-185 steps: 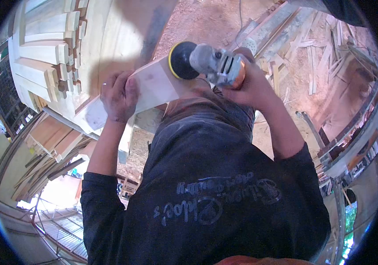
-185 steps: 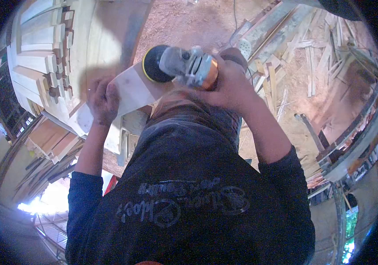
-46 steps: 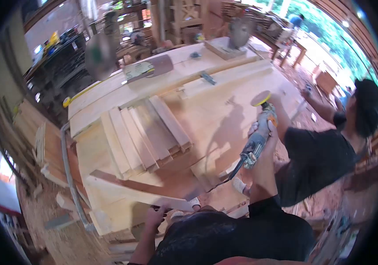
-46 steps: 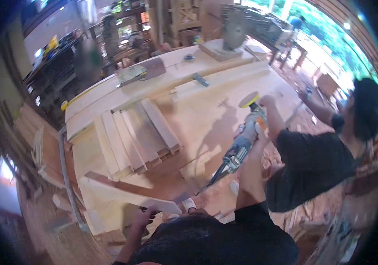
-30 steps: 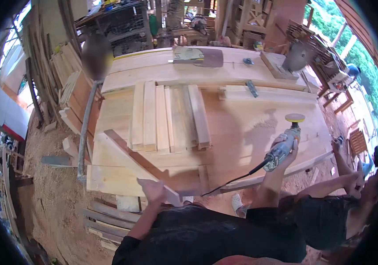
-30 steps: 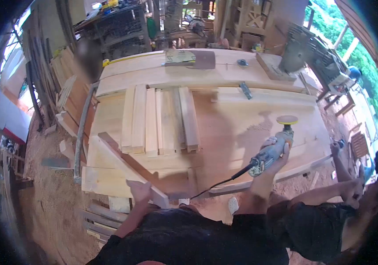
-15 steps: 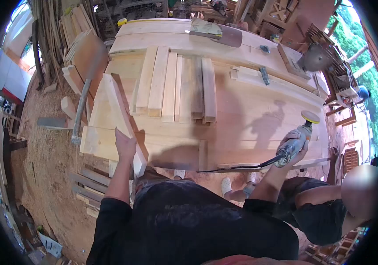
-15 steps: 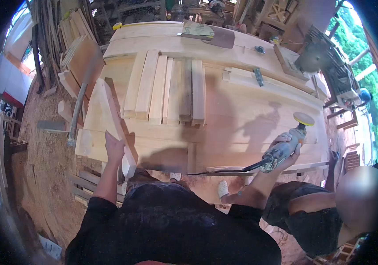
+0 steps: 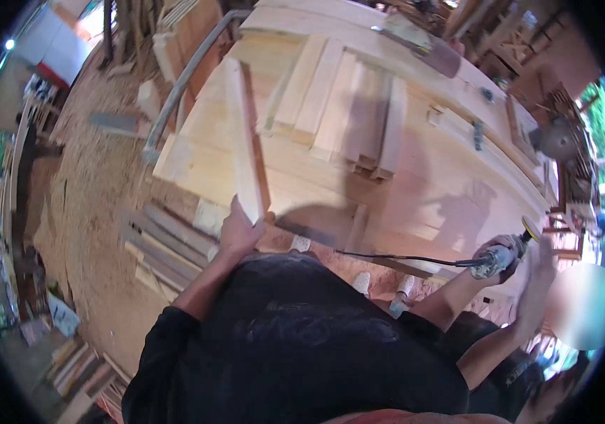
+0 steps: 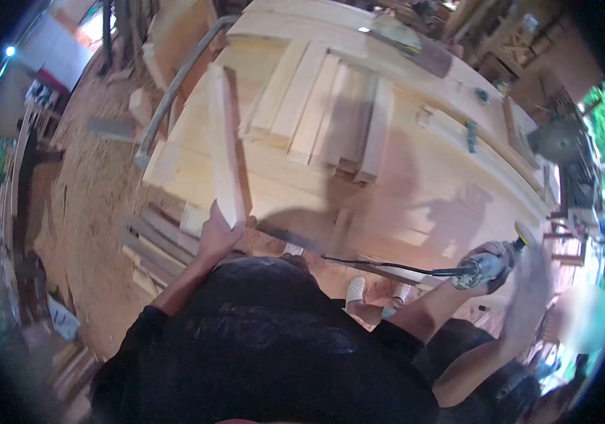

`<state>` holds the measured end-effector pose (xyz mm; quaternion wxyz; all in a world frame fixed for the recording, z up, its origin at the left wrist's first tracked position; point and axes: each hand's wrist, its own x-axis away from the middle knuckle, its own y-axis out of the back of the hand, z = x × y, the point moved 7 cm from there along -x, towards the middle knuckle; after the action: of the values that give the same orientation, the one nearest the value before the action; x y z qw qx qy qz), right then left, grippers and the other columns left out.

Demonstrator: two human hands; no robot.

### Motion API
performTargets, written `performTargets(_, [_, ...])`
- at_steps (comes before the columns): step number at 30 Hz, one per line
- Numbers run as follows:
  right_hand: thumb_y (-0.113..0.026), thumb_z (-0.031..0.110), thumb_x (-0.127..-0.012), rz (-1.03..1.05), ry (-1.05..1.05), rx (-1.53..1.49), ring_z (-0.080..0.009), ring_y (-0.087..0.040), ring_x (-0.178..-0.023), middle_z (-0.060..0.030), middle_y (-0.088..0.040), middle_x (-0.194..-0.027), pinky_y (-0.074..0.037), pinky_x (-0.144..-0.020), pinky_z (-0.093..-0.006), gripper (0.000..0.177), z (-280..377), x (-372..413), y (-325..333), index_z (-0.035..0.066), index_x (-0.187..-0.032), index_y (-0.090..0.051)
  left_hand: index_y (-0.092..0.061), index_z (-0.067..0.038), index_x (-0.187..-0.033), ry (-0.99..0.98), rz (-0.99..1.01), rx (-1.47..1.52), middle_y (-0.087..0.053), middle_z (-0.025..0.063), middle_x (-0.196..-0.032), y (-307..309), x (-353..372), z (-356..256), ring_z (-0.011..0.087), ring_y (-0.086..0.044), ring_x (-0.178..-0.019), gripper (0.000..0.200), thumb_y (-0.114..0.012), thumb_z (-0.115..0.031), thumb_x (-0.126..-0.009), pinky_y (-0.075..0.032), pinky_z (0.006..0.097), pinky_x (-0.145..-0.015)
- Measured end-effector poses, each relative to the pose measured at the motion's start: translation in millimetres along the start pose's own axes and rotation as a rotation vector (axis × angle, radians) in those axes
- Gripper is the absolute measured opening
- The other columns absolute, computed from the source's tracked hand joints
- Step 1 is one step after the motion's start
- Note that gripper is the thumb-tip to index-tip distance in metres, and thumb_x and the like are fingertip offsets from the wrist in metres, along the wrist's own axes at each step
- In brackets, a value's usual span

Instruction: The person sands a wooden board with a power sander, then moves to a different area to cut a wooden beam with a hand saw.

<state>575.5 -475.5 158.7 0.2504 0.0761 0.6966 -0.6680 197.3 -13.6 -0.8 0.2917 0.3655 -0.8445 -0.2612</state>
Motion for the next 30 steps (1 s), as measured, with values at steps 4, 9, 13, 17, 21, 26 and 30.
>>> performTargets(4, [-0.069,0.015,-0.097,-0.068,-0.014,0.019,-0.0159,-0.061,-0.105,-0.0033,-0.063,-0.108,-0.056,-0.101,-0.0425,0.023,13,2,0,0.013,-0.118,-0.061,-0.037,0.005,-0.147,-0.010,0.062,-0.115,-0.070,0.0382,-0.110,2,8,4,0.0569,-0.068,-0.105,0.074,-0.075,-0.025,-0.091,-0.055,0.0611,-0.094])
performTargets(9, [-0.069,0.020,-0.098,-0.135,-0.036,0.059,-0.0162,-0.061,-0.105,-0.0037,-0.064,-0.107,-0.056,-0.100,-0.0421,0.024,23,3,3,0.011,-0.119,-0.061,-0.035,0.011,-0.146,0.089,0.167,-0.237,-0.070,0.0386,-0.110,-3,-1,14,0.0556,-0.069,-0.106,0.083,-0.078,-0.031,-0.089,-0.056,0.0593,-0.095])
performTargets(13, [-0.069,0.024,-0.098,-0.189,-0.009,0.146,-0.0164,-0.062,-0.104,-0.0040,-0.064,-0.107,-0.056,-0.098,-0.0418,0.027,45,-1,3,0.010,-0.119,-0.062,-0.028,0.013,-0.151,0.126,0.083,-0.068,-0.070,0.0375,-0.117,7,-15,-6,0.0503,-0.070,-0.114,0.112,-0.085,-0.052,-0.080,-0.057,0.0519,-0.099])
performTargets(17, [-0.070,0.028,-0.098,-0.260,0.090,0.402,-0.0167,-0.062,-0.104,-0.0043,-0.065,-0.107,-0.055,-0.097,-0.0414,0.030,81,-4,-2,0.008,-0.120,-0.062,-0.027,0.012,-0.153,0.261,0.024,-0.072,-0.071,0.0358,-0.116,6,-42,-15,0.0488,-0.071,-0.111,0.111,-0.084,-0.050,-0.081,-0.058,0.0516,-0.096])
performTargets(21, [-0.070,0.032,-0.098,-0.357,0.290,1.049,-0.0169,-0.062,-0.103,-0.0046,-0.065,-0.107,-0.055,-0.096,-0.0411,0.034,102,21,-12,0.007,-0.120,-0.063,-0.026,0.010,-0.153,0.272,-0.047,-0.017,-0.072,0.0355,-0.112,-2,-57,-4,0.0504,-0.072,-0.105,0.102,-0.081,-0.042,-0.086,-0.059,0.0544,-0.094])
performTargets(26, [-0.070,0.037,-0.098,-0.477,0.446,1.788,-0.0172,-0.063,-0.102,-0.0050,-0.066,-0.106,-0.055,-0.095,-0.0407,0.039,62,71,-32,0.006,-0.121,-0.064,-0.043,0.006,-0.149,0.089,-0.117,0.335,-0.071,0.0313,-0.125,26,-67,66,0.0440,-0.071,-0.117,0.085,-0.081,-0.024,-0.079,-0.056,0.0491,-0.101])
performTargets(30, [-0.071,0.041,-0.098,-0.526,0.376,2.071,-0.0175,-0.063,-0.102,-0.0053,-0.067,-0.106,-0.054,-0.094,-0.0403,0.043,-9,131,-33,0.004,-0.121,-0.064,-0.052,0.008,-0.142,-0.040,-0.036,0.591,-0.073,0.0182,-0.122,86,-66,109,0.0263,-0.072,-0.114,0.071,-0.079,-0.009,-0.078,-0.056,0.0389,-0.099])
